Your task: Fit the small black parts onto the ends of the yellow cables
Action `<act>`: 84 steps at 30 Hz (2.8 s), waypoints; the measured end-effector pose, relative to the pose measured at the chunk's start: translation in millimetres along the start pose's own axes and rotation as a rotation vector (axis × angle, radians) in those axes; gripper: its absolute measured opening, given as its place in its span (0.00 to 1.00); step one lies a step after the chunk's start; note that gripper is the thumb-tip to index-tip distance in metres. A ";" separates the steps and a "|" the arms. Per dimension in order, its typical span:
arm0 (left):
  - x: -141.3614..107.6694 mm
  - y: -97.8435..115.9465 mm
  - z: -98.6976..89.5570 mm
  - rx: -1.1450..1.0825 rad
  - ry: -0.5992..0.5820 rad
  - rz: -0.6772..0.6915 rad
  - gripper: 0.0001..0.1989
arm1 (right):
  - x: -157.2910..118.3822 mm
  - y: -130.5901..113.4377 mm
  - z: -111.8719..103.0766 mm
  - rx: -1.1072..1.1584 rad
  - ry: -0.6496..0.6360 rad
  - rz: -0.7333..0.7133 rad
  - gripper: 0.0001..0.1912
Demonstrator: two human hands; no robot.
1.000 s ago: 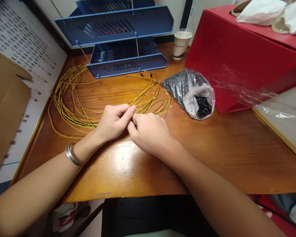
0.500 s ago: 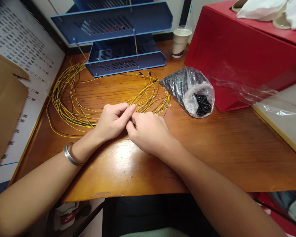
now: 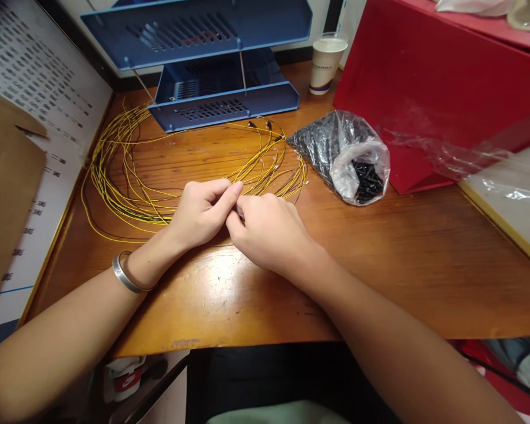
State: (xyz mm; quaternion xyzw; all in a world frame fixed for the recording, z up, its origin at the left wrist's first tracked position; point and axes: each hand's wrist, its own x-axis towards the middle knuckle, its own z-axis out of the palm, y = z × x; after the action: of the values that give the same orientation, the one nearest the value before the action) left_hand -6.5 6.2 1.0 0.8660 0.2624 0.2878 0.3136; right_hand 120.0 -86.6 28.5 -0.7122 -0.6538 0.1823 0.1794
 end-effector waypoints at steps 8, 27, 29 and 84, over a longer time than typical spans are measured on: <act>0.3 1.2 -1.0 0.022 -0.004 0.014 0.23 | -0.3 -0.5 -0.5 -0.065 -0.029 0.011 0.17; 0.1 2.2 -0.3 0.012 -0.019 0.040 0.23 | -2.4 -1.8 -3.0 -0.135 -0.054 -0.005 0.16; 0.0 1.8 -0.1 0.003 -0.017 0.049 0.23 | -2.2 -1.6 -2.9 -0.134 -0.056 -0.005 0.16; -1.5 0.5 2.0 0.095 -0.054 0.100 0.24 | -5.7 -3.0 -10.7 -0.260 -0.093 -0.040 0.17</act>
State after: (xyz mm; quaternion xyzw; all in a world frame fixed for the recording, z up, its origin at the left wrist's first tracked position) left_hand -6.0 4.1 -0.4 0.8994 0.2236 0.2671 0.2643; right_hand 122.2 -92.2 39.4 -0.7071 -0.6935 0.1252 0.0584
